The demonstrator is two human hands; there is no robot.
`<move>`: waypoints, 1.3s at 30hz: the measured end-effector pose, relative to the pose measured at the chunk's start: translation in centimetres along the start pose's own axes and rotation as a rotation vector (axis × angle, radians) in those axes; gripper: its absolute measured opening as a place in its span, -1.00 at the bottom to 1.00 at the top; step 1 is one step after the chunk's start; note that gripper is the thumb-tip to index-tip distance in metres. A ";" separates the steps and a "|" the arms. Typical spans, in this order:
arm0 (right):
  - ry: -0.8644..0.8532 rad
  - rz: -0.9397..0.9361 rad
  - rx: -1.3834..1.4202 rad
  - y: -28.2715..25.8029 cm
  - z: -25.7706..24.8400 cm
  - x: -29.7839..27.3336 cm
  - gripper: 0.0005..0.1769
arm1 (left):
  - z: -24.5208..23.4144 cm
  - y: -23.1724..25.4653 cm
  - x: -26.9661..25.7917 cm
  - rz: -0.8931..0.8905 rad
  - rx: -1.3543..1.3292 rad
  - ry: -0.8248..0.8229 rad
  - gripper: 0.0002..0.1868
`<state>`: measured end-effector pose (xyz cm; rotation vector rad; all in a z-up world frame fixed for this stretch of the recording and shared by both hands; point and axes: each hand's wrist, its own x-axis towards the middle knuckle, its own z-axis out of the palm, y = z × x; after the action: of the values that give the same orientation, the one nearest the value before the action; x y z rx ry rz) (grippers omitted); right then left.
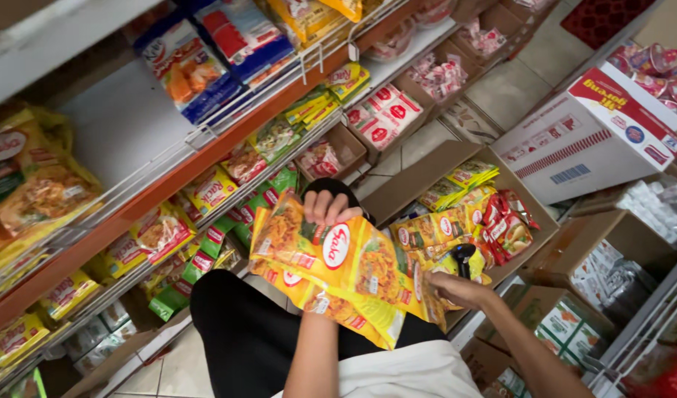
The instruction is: The person sits on a pink stool in a store aisle and uses a handheld barcode scanner to scan multiple yellow packages of instant noodles. They pick up the packages from a cardboard box, scan them individually, and then place them back onto the shelf or into the box.
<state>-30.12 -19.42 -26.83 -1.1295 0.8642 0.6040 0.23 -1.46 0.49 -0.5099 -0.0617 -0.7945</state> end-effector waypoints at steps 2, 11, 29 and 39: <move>-0.115 0.056 -0.004 0.5 -1.0 -0.1 -0.27 | 0.1 0.2 0.1 -0.001 0.010 -0.001 -0.75; -0.290 0.079 -0.593 -5.9 -3.2 -7.9 -0.34 | 0.1 0.8 1.6 -0.016 0.054 -0.023 -0.80; -0.653 -0.376 0.158 -27.7 8.6 -27.1 -0.01 | -2.9 1.2 2.3 -0.104 -0.020 0.008 -0.84; 0.056 -0.189 0.550 -34.7 17.5 -23.0 -0.38 | -6.6 -1.2 1.3 -0.189 -0.049 -0.258 -0.83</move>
<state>-10.35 -14.16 13.47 -0.7158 0.8884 0.1581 -0.52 -6.07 -4.50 -0.6573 -0.3335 -0.9128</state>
